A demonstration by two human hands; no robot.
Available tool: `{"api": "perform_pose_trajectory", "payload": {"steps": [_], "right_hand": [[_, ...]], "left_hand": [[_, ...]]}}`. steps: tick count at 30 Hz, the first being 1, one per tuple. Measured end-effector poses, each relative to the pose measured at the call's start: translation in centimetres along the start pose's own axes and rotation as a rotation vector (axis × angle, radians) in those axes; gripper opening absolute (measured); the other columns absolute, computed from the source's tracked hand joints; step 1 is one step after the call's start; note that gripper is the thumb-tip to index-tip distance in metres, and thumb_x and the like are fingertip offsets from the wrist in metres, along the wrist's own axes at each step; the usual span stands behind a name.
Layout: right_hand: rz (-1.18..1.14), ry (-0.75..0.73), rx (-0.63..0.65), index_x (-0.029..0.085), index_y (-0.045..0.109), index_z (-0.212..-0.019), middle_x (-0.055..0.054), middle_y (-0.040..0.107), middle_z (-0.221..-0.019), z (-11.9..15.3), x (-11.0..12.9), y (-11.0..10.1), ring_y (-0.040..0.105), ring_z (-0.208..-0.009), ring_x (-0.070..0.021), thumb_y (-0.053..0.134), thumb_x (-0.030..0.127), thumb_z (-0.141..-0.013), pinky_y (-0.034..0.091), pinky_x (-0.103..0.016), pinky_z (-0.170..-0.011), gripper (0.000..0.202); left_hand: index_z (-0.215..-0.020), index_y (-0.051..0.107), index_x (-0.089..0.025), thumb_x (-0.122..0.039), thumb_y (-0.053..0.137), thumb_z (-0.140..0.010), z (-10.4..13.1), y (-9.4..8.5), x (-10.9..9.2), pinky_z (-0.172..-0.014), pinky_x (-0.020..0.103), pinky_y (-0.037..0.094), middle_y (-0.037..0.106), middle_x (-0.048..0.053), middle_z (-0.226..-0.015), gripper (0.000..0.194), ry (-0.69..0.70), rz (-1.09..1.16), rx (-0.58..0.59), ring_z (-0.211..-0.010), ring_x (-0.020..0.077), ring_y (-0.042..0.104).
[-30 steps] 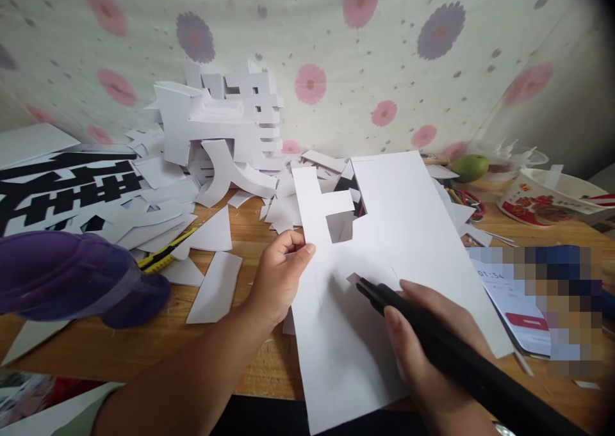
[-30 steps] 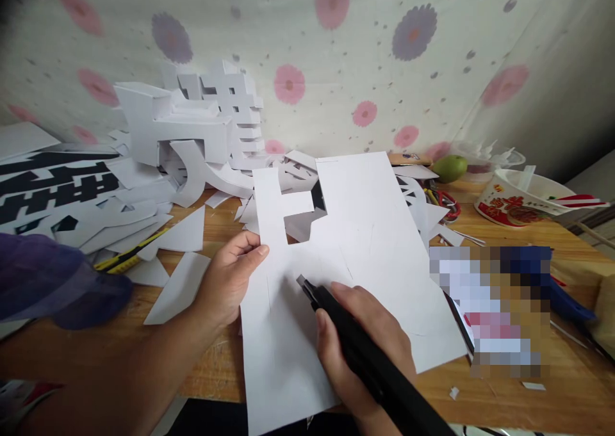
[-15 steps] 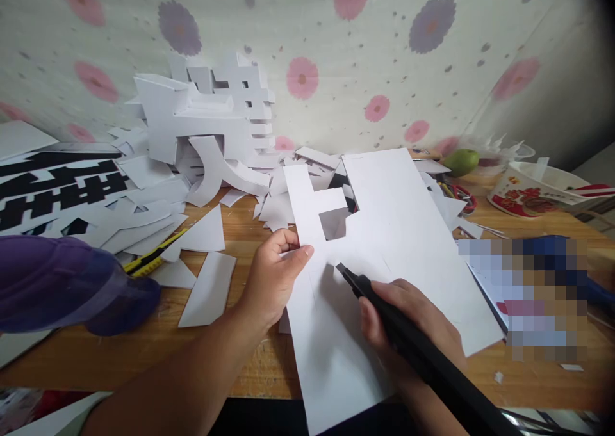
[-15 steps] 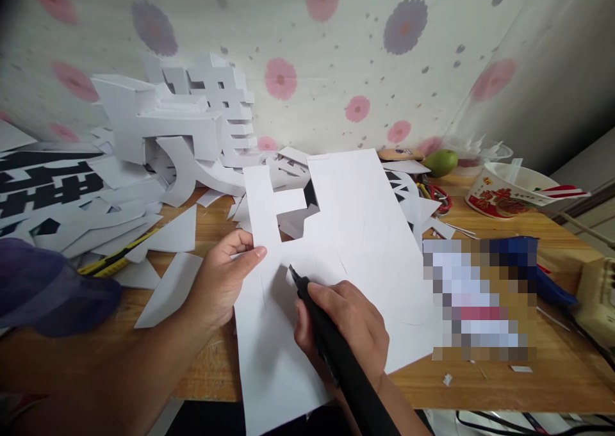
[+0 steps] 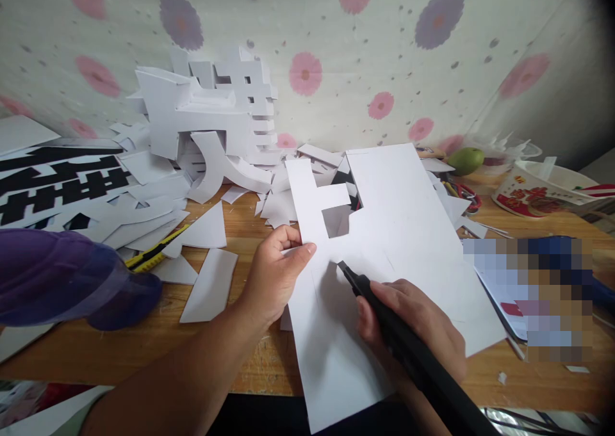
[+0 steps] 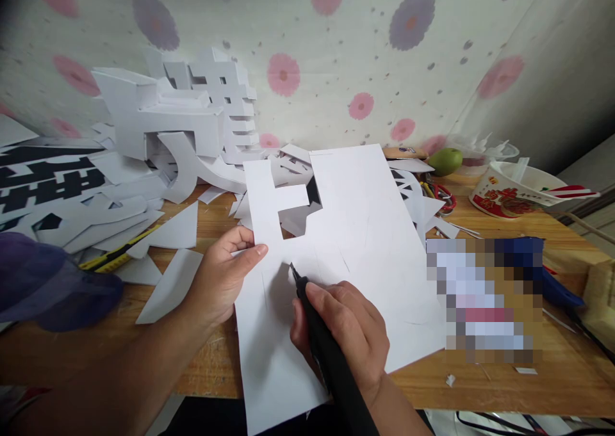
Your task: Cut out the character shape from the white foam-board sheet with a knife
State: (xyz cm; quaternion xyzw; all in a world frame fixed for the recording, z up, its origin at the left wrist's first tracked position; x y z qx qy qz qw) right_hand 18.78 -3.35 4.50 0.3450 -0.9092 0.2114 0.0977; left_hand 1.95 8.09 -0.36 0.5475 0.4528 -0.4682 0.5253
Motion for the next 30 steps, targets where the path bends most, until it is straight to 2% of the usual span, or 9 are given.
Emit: {"api": "perform_pose_trajectory", "payload": {"steps": [3,7,12,19,30], "right_hand": [[-0.024,-0.041,-0.009,0.016,0.064,-0.109,0.0,0.067,-0.073,0.1,0.2,-0.1,0.064,-0.056,-0.0121,0.073,0.007,-0.072,0.054,-0.021,-0.047,0.039],[-0.03,-0.026,0.014,0.017,0.063,-0.11,0.0,0.067,-0.072,-0.1,0.4,0.0,0.064,-0.056,-0.0134,0.072,0.004,-0.072,0.056,-0.024,-0.049,0.042],[-0.042,-0.094,-0.017,0.013,0.063,-0.109,0.0,0.064,-0.067,-0.1,0.9,0.0,0.064,-0.056,-0.0147,0.071,0.002,-0.071,0.056,-0.026,-0.05,0.04],[-0.02,-0.099,0.0,0.012,0.064,-0.106,-0.001,0.065,-0.065,-0.2,1.1,-0.3,0.065,-0.057,-0.0153,0.071,0.004,-0.072,0.057,-0.026,-0.052,0.036],[-0.006,-0.11,0.055,0.017,0.062,-0.106,0.001,0.066,-0.062,-0.4,1.5,-0.5,0.064,-0.049,-0.015,0.069,0.004,-0.071,0.06,-0.028,-0.05,0.039]], "left_hand": [[-0.072,0.064,-0.019,-0.027,0.075,-0.072,0.0,0.0,-0.1,-0.059,0.022,0.043,0.067,-0.002,-0.069,0.014,0.009,0.0,-0.014,-0.063,0.0109,0.057],[-0.071,0.064,-0.019,-0.027,0.075,-0.071,0.0,-0.1,-0.3,-0.058,0.022,0.042,0.066,-0.002,-0.068,0.013,0.013,-0.017,-0.04,-0.061,0.0115,0.057],[-0.069,0.062,-0.019,-0.026,0.074,-0.073,0.1,-0.3,-0.3,-0.059,0.023,0.042,0.064,-0.002,-0.067,0.014,0.026,-0.051,-0.052,-0.062,0.0115,0.055],[-0.069,0.062,-0.02,-0.026,0.072,-0.074,0.1,-0.5,-0.2,-0.06,0.024,0.041,0.063,-0.002,-0.068,0.013,0.034,-0.085,-0.062,-0.062,0.0116,0.054],[-0.069,0.061,-0.02,-0.028,0.073,-0.072,0.1,-0.4,-0.1,-0.058,0.024,0.039,0.063,-0.002,-0.066,0.014,0.021,-0.064,-0.062,-0.061,0.0125,0.053]]}}
Point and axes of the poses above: each hand's wrist, its own z-axis away from the middle knuckle, its own y-axis out of the palm, x = y × z, the point moved 8 cm from there along -z, towards the middle knuckle
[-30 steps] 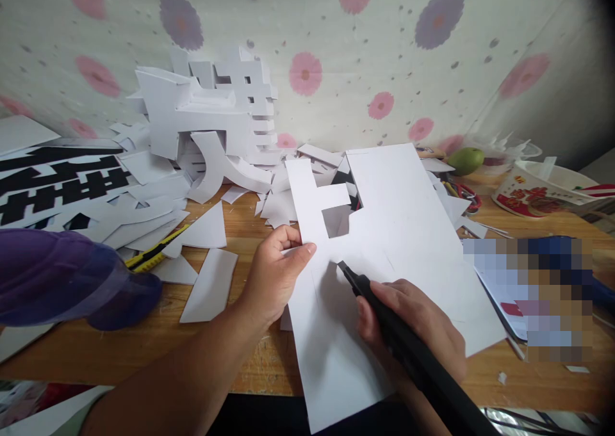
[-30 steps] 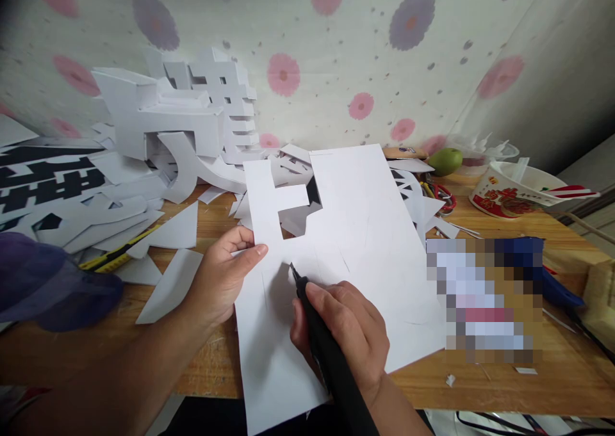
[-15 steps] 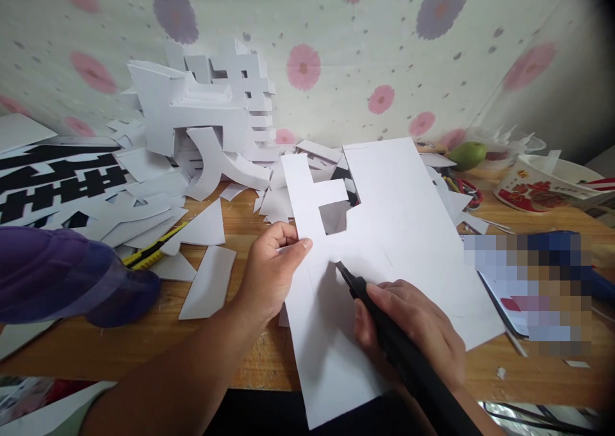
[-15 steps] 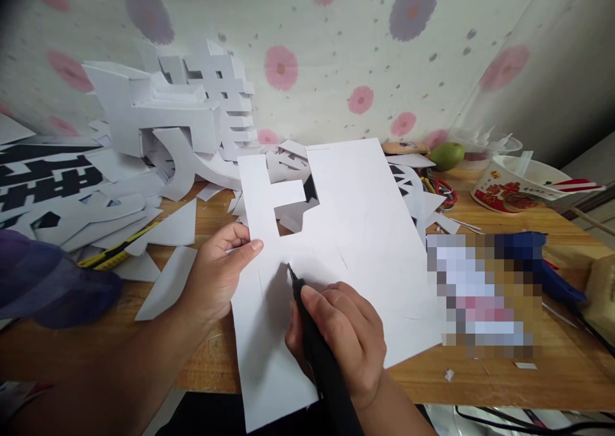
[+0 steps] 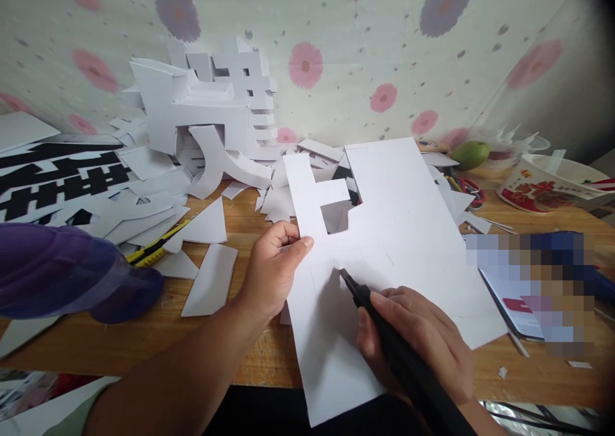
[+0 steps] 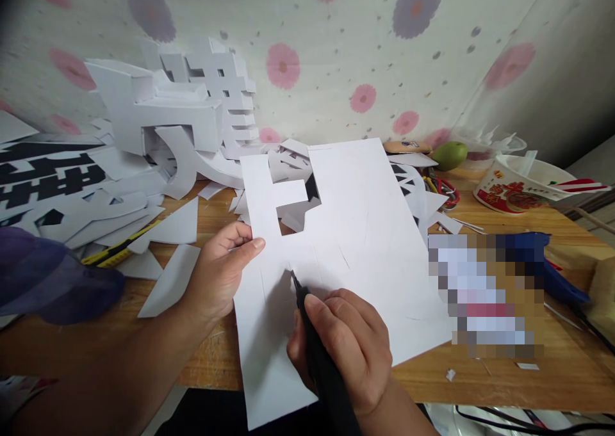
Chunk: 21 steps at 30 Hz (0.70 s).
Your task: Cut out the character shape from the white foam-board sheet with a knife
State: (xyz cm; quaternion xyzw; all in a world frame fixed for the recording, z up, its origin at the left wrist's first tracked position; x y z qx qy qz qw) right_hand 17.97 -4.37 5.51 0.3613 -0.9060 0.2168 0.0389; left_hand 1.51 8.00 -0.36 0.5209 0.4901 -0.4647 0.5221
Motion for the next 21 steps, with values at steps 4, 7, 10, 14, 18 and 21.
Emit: {"api": "perform_pose_trajectory", "payload": {"steps": [4,7,10,14,18,21], "right_hand": [[0.065,0.01,-0.005,0.022,0.062,-0.104,0.004,0.067,-0.06,0.3,0.0,-0.3,0.066,-0.049,-0.0159,0.069,0.009,-0.072,0.061,-0.029,-0.05,0.035],[0.082,-0.003,0.016,0.021,0.061,-0.103,0.003,0.067,-0.059,0.6,0.1,-0.4,0.066,-0.05,-0.0161,0.068,0.009,-0.071,0.062,-0.029,-0.055,0.035],[0.065,-0.009,0.043,0.019,0.061,-0.102,0.002,0.067,-0.06,0.6,0.3,-0.4,0.066,-0.051,-0.0152,0.068,0.009,-0.071,0.062,-0.028,-0.056,0.033],[0.066,0.001,0.046,0.022,0.061,-0.098,0.004,0.066,-0.058,0.6,0.4,-0.5,0.067,-0.052,-0.0158,0.066,0.01,-0.073,0.061,-0.027,-0.053,0.028],[0.053,-0.011,0.069,0.018,0.061,-0.101,0.001,0.065,-0.059,1.2,0.5,-0.5,0.067,-0.056,-0.0177,0.067,0.01,-0.071,0.061,-0.029,-0.054,0.032],[0.043,-0.009,0.074,0.016,0.061,-0.101,0.0,0.064,-0.06,1.5,0.4,-0.5,0.067,-0.059,-0.0181,0.067,0.008,-0.07,0.061,-0.029,-0.055,0.033]], "left_hand": [[-0.068,0.061,-0.02,-0.029,0.073,-0.072,0.0,0.0,-0.1,-0.056,0.024,0.037,0.061,-0.002,-0.063,0.016,0.003,-0.014,-0.012,-0.058,0.012,0.051],[-0.067,0.06,-0.02,-0.028,0.072,-0.072,0.0,0.0,-0.1,-0.056,0.024,0.037,0.059,-0.003,-0.062,0.015,0.008,-0.022,-0.014,-0.058,0.0111,0.05],[-0.068,0.06,-0.02,-0.028,0.072,-0.073,0.0,0.0,0.1,-0.056,0.023,0.037,0.059,-0.003,-0.062,0.015,-0.001,-0.012,-0.009,-0.058,0.0107,0.049],[-0.069,0.062,-0.02,-0.028,0.072,-0.073,0.0,0.0,0.2,-0.057,0.024,0.038,0.061,-0.002,-0.065,0.013,0.003,0.006,-0.006,-0.06,0.0119,0.051],[-0.068,0.062,-0.02,-0.027,0.072,-0.073,0.0,0.0,0.1,-0.057,0.024,0.037,0.06,-0.003,-0.063,0.014,0.013,-0.004,-0.01,-0.059,0.0115,0.05],[-0.068,0.062,-0.02,-0.027,0.072,-0.073,0.0,0.0,0.1,-0.056,0.023,0.036,0.059,-0.003,-0.061,0.014,0.014,-0.013,-0.009,-0.058,0.0109,0.049]]}}
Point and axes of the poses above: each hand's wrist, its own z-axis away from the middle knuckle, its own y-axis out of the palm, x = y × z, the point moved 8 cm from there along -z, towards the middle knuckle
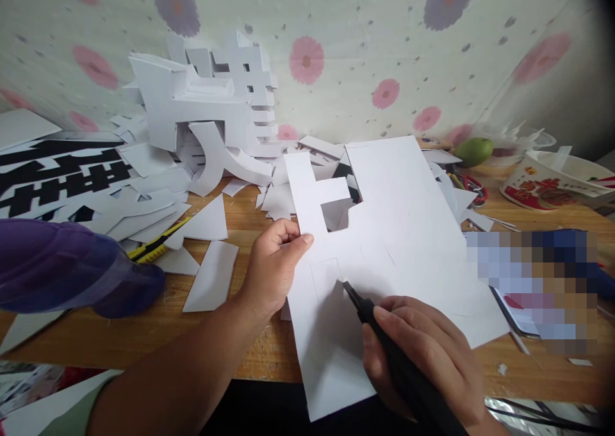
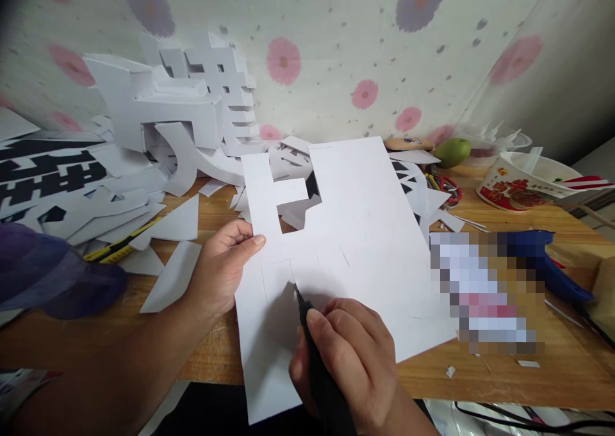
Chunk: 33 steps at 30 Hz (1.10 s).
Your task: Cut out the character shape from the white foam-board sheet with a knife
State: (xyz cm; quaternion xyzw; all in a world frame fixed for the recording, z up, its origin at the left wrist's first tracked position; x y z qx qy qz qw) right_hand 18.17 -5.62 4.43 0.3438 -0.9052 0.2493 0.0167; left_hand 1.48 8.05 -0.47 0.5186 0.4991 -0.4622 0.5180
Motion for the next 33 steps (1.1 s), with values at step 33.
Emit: {"api": "perform_pose_trajectory", "payload": {"steps": [33], "right_hand": [[-0.799,0.589,-0.082,0.03,0.059,-0.117,-0.001,0.071,-0.075,0.7,-5.2,0.5,0.067,-0.054,-0.0184,0.075,0.041,-0.08,0.058,-0.03,-0.047,0.042]], "left_hand": [[-0.068,0.064,-0.02,-0.025,0.075,-0.073,-1.6,-0.4,-0.6,-0.061,0.022,0.039,0.062,-0.005,-0.065,0.012,0.022,0.073,0.039,-0.062,0.0089,0.051]]}}
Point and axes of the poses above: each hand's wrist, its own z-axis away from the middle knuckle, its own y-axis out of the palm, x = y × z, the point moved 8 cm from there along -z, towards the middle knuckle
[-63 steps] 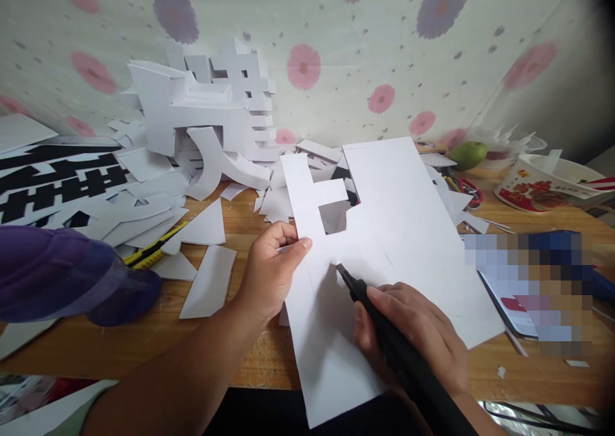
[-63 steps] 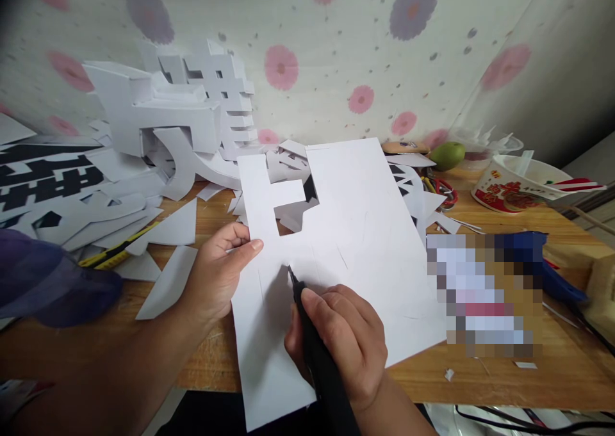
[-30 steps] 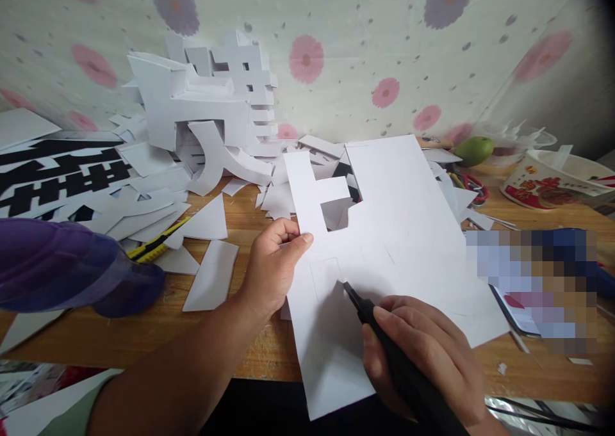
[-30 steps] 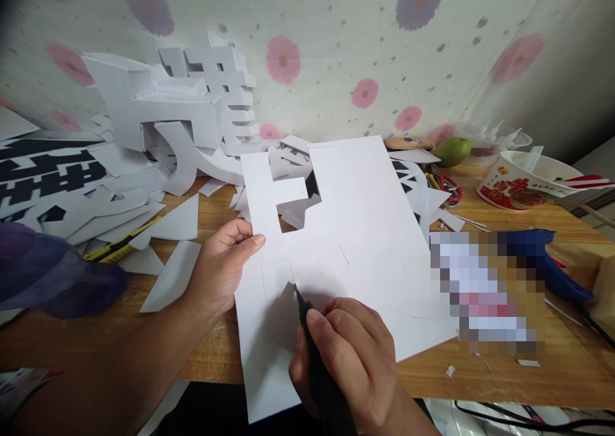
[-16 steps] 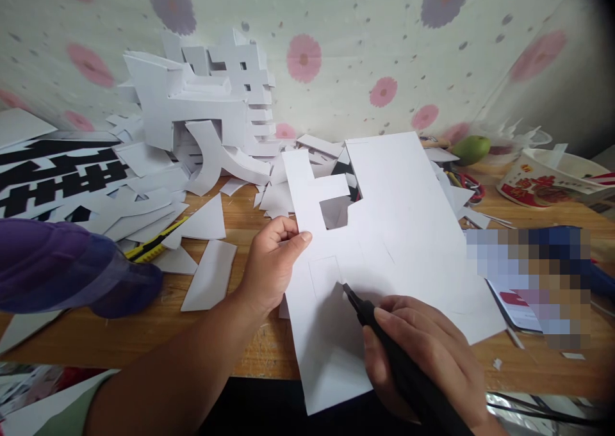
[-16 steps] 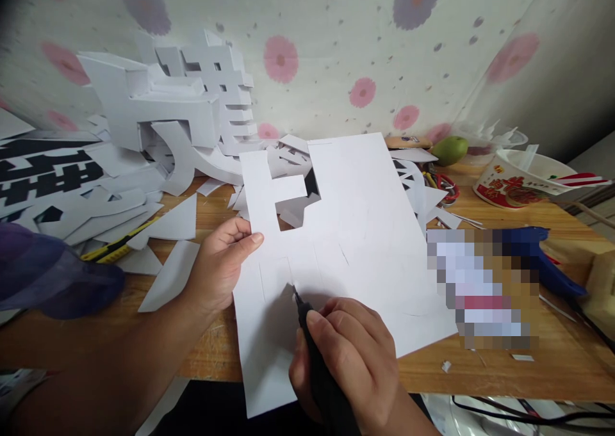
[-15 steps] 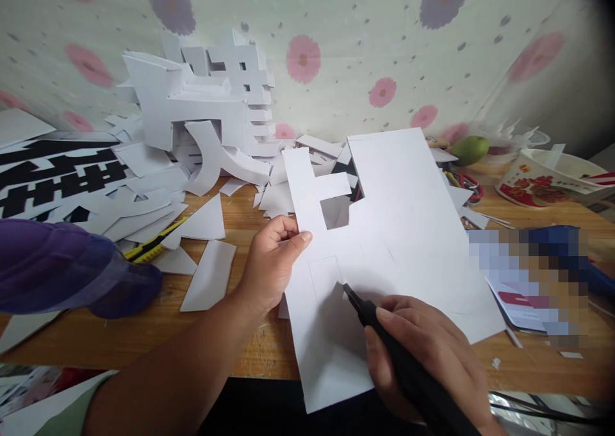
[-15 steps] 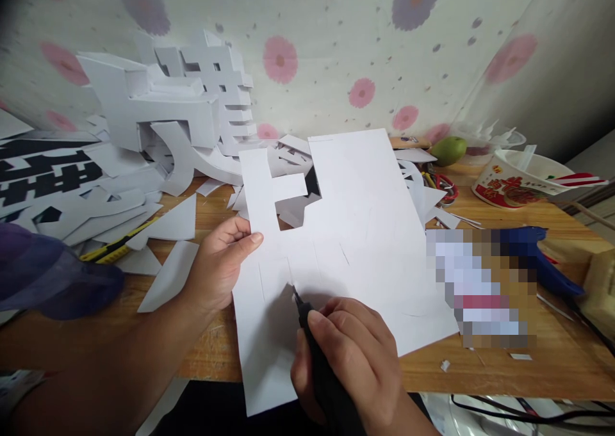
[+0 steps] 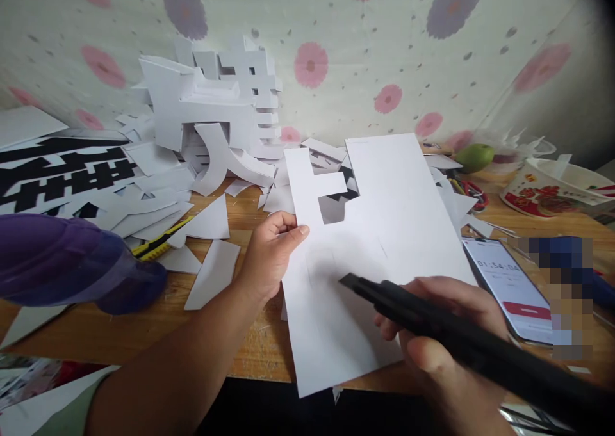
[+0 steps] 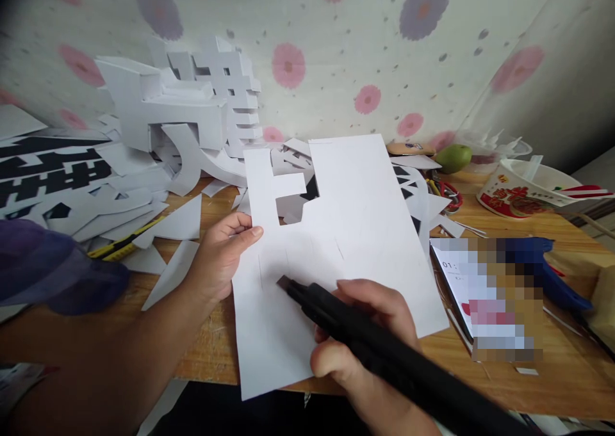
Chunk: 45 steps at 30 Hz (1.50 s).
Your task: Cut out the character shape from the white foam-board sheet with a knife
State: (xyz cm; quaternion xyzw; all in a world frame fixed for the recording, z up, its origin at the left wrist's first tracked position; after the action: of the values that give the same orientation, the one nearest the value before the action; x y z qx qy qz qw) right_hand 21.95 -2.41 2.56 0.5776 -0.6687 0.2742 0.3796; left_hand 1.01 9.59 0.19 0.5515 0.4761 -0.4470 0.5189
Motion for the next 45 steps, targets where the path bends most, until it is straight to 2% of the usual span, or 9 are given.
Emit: {"api": "perform_pose_trajectory", "payload": {"steps": [3,7,10,15,21,26,31,36,45], "right_hand": [[-0.095,0.147,0.2,0.033,0.063,-0.11,0.001,0.07,-0.067,-0.1,-0.9,2.0,0.065,-0.049,-0.0169,0.077,0.045,-0.075,0.054,-0.026,-0.041,0.04],[-0.134,0.227,0.385,0.035,0.068,-0.109,-0.002,0.062,-0.092,0.2,-0.8,3.0,0.068,-0.065,-0.0147,0.078,0.025,-0.078,0.056,-0.025,-0.053,0.035],[-0.24,0.293,0.446,0.037,0.067,-0.111,-0.002,0.059,-0.102,0.6,-1.2,3.4,0.067,-0.063,-0.012,0.08,0.032,-0.076,0.054,-0.024,-0.054,0.038],[-0.294,0.26,0.334,0.034,0.069,-0.099,0.001,0.061,-0.064,0.2,-1.4,3.4,0.06,-0.067,-0.0162,0.077,0.052,-0.072,0.053,-0.026,-0.058,0.034],[-0.053,0.26,0.288,0.028,0.068,-0.094,-0.004,0.054,-0.096,0.5,-1.3,3.3,0.061,-0.078,-0.0166,0.077,0.045,-0.076,0.056,-0.029,-0.06,0.026],[0.215,0.043,0.248,0.025,0.065,-0.09,-0.002,0.051,-0.095,0.5,0.1,3.8,0.064,-0.076,-0.0133,0.073,0.021,-0.078,0.055,-0.025,-0.063,0.015],[0.237,0.03,0.116,0.023,0.065,-0.081,-0.001,0.052,-0.09,0.5,0.5,4.1,0.064,-0.071,-0.0118,0.07,0.022,-0.076,0.054,-0.023,-0.059,0.007],[0.241,0.03,0.109,0.023,0.066,-0.079,-0.002,0.053,-0.089,0.3,0.8,4.2,0.065,-0.069,-0.0123,0.069,0.022,-0.075,0.053,-0.023,-0.054,0.006],[0.299,-0.026,0.266,0.023,0.064,-0.085,-0.002,0.055,-0.09,-0.3,1.0,4.2,0.067,-0.071,-0.0141,0.072,0.019,-0.075,0.056,-0.025,-0.058,0.013]], "left_hand": [[-0.07,0.065,-0.02,-0.026,0.075,-0.073,0.1,0.2,-0.1,-0.064,0.023,0.04,0.063,-0.004,-0.068,0.012,0.001,0.006,0.025,-0.065,0.0097,0.053],[-0.07,0.065,-0.019,-0.026,0.076,-0.072,0.3,0.4,0.0,-0.063,0.023,0.04,0.063,-0.004,-0.067,0.013,-0.007,0.018,0.048,-0.064,0.0097,0.052],[-0.069,0.066,-0.02,-0.025,0.076,-0.072,0.5,0.6,-0.2,-0.062,0.023,0.04,0.062,-0.004,-0.066,0.011,0.0,0.019,0.058,-0.063,0.01,0.052],[-0.07,0.065,-0.02,-0.024,0.075,-0.072,0.7,0.8,-0.1,-0.061,0.023,0.041,0.064,-0.004,-0.068,0.011,-0.027,0.041,0.073,-0.063,0.0103,0.054],[-0.071,0.065,-0.02,-0.024,0.074,-0.075,1.0,0.9,-0.3,-0.063,0.022,0.042,0.064,-0.003,-0.07,0.01,-0.006,0.016,0.088,-0.065,0.0101,0.055],[-0.07,0.065,-0.02,-0.022,0.075,-0.075,1.2,1.1,-0.4,-0.058,0.021,0.04,0.063,-0.005,-0.067,0.01,-0.007,0.07,0.108,-0.06,0.0086,0.053],[-0.07,0.066,-0.02,-0.022,0.075,-0.074,1.3,1.3,-0.5,-0.058,0.021,0.041,0.064,-0.004,-0.066,0.01,-0.029,0.089,0.114,-0.06,0.0086,0.054],[-0.071,0.065,-0.02,-0.025,0.076,-0.073,1.3,1.3,-0.4,-0.059,0.023,0.043,0.065,-0.003,-0.067,0.012,-0.041,0.082,0.114,-0.06,0.0106,0.055],[-0.071,0.065,-0.021,-0.025,0.075,-0.074,1.4,1.2,-0.4,-0.06,0.024,0.044,0.065,-0.003,-0.068,0.011,-0.03,0.065,0.107,-0.062,0.0113,0.056]]}}
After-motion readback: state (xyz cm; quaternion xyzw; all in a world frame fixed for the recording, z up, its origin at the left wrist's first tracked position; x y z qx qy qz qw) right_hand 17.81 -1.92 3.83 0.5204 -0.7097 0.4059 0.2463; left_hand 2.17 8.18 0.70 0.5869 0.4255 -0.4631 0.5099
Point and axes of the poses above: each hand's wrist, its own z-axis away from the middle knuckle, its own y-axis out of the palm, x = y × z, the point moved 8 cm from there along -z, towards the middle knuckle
